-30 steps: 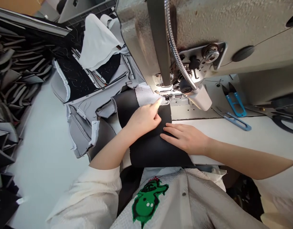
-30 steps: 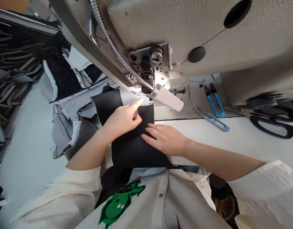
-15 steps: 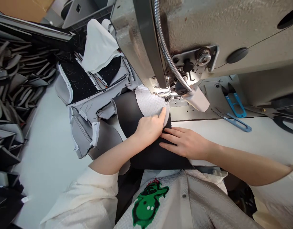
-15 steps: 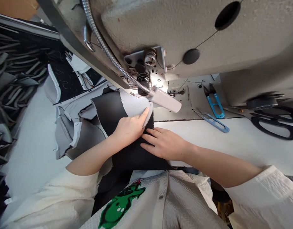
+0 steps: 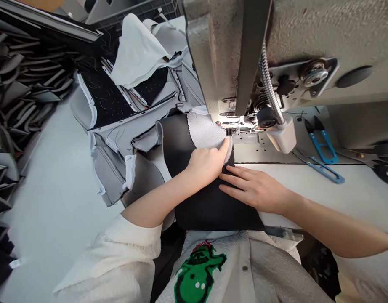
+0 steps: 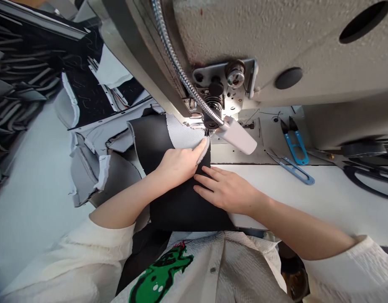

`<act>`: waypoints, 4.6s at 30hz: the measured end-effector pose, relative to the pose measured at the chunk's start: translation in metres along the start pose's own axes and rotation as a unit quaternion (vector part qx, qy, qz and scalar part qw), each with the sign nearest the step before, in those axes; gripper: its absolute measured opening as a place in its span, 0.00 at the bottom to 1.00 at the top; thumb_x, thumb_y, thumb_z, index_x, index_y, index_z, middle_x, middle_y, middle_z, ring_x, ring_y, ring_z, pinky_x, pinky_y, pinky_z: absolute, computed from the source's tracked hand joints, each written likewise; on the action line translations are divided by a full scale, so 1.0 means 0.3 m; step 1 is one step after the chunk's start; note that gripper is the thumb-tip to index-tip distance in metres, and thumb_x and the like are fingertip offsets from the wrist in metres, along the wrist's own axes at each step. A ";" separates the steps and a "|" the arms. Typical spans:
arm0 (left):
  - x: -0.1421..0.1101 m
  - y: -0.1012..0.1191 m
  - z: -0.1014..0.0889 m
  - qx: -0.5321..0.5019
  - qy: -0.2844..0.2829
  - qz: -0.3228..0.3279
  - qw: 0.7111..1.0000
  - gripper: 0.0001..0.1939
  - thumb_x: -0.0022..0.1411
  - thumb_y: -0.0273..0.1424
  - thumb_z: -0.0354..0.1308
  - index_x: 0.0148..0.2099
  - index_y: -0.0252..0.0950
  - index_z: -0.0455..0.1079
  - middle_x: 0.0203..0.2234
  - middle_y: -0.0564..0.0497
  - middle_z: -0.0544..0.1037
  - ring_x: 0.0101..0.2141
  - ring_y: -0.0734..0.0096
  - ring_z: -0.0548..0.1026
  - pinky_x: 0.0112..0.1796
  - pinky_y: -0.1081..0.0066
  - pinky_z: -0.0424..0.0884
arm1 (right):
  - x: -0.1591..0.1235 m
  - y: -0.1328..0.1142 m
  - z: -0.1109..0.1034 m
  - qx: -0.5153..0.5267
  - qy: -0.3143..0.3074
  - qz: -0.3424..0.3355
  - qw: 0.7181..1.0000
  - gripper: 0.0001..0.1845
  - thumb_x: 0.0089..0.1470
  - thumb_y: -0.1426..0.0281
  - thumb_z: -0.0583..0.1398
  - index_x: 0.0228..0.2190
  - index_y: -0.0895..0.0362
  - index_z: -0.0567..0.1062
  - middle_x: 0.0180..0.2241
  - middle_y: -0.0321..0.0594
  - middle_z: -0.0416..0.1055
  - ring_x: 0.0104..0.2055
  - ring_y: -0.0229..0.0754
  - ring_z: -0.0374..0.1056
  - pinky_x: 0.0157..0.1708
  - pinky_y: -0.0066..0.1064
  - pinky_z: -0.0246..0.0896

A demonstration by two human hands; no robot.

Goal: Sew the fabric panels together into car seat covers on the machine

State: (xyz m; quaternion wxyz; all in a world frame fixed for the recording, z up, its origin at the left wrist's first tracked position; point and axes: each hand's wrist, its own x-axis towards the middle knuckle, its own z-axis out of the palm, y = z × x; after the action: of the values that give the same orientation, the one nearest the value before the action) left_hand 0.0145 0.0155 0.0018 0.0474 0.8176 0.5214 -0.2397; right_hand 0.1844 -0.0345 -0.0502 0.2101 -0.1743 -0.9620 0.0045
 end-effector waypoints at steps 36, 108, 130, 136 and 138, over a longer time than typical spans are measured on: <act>0.007 -0.053 0.025 0.063 0.086 0.033 0.994 0.27 0.67 0.25 0.43 0.66 0.45 0.52 0.37 0.48 0.71 0.38 0.66 0.74 0.33 0.73 0.68 | 0.022 -0.004 0.045 0.025 -0.030 0.051 0.998 0.23 0.55 0.81 0.55 0.52 0.66 0.71 0.57 0.58 0.64 0.61 0.59 0.58 0.56 0.53 0.59; 0.091 -0.147 0.047 -0.438 0.152 0.036 0.885 0.19 0.66 0.37 0.45 0.23 0.37 0.50 0.19 0.57 0.55 0.24 0.76 0.56 0.27 0.72 0.55 | 0.027 0.000 0.041 -0.055 0.033 0.030 0.997 0.17 0.60 0.80 0.50 0.46 0.67 0.75 0.49 0.54 0.72 0.50 0.48 0.70 0.49 0.40 0.68; 0.054 -0.046 0.031 0.018 0.128 0.053 0.990 0.17 0.68 0.29 0.46 0.58 0.39 0.62 0.38 0.47 0.72 0.37 0.64 0.74 0.31 0.71 0.66 | 0.029 0.020 0.032 -0.046 0.037 0.063 0.996 0.19 0.58 0.83 0.50 0.48 0.70 0.73 0.49 0.58 0.72 0.52 0.51 0.69 0.50 0.42 0.69; 0.048 -0.051 0.027 0.003 0.122 0.056 0.991 0.16 0.68 0.31 0.46 0.57 0.38 0.63 0.38 0.47 0.71 0.37 0.65 0.73 0.31 0.71 0.65 | 0.031 0.026 0.030 -0.052 0.037 0.070 0.996 0.20 0.59 0.83 0.49 0.48 0.69 0.74 0.50 0.55 0.72 0.52 0.50 0.69 0.50 0.41 0.69; 0.043 -0.054 0.029 -0.006 0.119 0.064 0.991 0.17 0.68 0.30 0.47 0.57 0.38 0.63 0.38 0.47 0.70 0.36 0.66 0.72 0.30 0.72 0.64 | 0.030 0.024 0.031 -0.052 0.038 0.072 0.995 0.20 0.59 0.83 0.49 0.47 0.68 0.74 0.49 0.55 0.72 0.52 0.51 0.69 0.51 0.41 0.69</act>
State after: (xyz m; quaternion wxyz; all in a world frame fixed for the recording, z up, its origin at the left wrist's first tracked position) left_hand 0.0018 0.0305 -0.0088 0.0048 0.8715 0.4716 -0.1340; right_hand 0.1755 -0.0240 -0.0557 0.2363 -0.2536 -0.9372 -0.0374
